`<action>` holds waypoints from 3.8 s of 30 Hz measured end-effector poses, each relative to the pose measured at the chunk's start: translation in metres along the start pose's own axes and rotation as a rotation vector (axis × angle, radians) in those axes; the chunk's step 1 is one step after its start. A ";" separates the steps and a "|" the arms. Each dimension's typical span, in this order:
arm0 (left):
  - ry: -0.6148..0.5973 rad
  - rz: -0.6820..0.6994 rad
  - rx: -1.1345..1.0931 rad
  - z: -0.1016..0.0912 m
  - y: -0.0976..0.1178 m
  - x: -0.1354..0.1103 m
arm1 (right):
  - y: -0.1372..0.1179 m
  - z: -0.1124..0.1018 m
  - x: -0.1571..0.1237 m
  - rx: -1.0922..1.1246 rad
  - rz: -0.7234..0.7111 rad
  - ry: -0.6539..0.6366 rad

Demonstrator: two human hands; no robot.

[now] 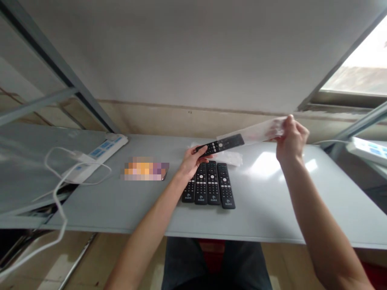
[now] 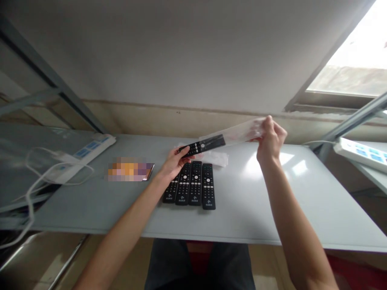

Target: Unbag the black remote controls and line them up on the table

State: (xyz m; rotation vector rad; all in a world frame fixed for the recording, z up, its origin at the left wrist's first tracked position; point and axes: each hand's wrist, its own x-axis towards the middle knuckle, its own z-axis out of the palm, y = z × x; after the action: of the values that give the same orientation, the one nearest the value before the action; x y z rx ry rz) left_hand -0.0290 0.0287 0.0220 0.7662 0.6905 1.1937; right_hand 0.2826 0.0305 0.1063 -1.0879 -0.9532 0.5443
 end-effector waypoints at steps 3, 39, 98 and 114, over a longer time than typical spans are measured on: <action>0.084 0.067 -0.100 -0.002 0.001 0.002 | 0.037 -0.020 -0.003 0.096 0.117 0.218; 0.152 0.044 -0.217 -0.009 -0.007 0.008 | 0.089 0.026 -0.092 -0.633 -0.265 -0.351; -0.627 0.569 1.591 0.012 -0.008 -0.021 | 0.050 -0.014 -0.071 -0.638 0.632 -1.432; -0.524 0.396 1.343 0.036 0.028 -0.058 | 0.051 -0.031 -0.073 -0.276 0.552 -1.203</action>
State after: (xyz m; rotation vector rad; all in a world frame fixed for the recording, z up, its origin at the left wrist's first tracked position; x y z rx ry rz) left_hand -0.0288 -0.0274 0.0696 2.3200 0.8714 0.6656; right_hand 0.2760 -0.0215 0.0276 -1.2562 -1.7971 1.6645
